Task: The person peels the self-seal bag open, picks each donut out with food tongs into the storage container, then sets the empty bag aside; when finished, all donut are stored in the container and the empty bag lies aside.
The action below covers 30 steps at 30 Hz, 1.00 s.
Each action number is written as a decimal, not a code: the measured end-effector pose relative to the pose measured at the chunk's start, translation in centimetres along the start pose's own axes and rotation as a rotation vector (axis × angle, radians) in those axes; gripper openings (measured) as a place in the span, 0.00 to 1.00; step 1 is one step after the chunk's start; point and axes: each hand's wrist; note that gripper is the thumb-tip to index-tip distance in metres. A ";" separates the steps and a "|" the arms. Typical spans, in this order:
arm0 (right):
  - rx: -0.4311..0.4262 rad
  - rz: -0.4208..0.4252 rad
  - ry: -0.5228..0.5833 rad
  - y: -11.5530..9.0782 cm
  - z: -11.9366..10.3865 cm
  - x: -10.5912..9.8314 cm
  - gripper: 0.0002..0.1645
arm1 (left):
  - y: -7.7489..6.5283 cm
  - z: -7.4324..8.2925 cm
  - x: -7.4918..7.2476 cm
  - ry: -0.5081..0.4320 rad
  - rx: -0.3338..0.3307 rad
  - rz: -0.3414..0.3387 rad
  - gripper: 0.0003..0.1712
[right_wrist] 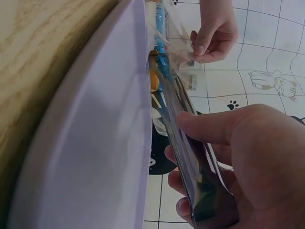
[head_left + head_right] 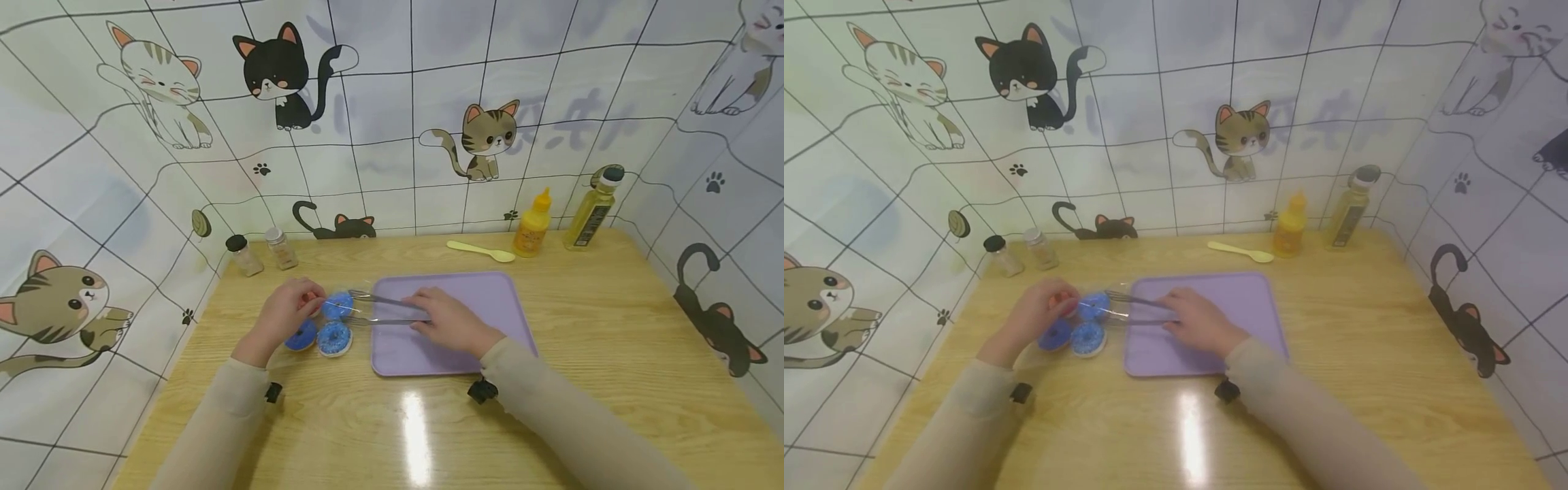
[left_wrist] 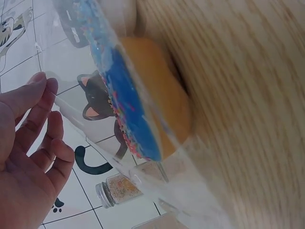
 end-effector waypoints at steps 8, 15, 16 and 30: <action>-0.005 0.042 -0.001 -0.6 -0.3 -0.4 0.25 | -0.1 0.2 -0.1 -0.006 -0.016 0.013 0.03; 0.019 0.036 0.020 -0.7 -0.1 -0.4 0.29 | -0.2 0.1 -0.1 0.006 -0.008 0.026 0.03; 0.020 0.029 0.027 -0.6 -0.1 -0.3 0.30 | -0.2 0.1 -0.1 0.005 -0.005 0.026 0.03; 0.016 -0.021 0.096 0.8 -1.1 -0.2 0.33 | 0.1 0.9 0.0 0.016 0.003 0.008 0.03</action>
Point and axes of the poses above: each hand's wrist, its own y-axis towards the middle knuckle, its own x-axis out of the palm, z = x × y, and after that the axes turned 14 degrees about -y, right-handed
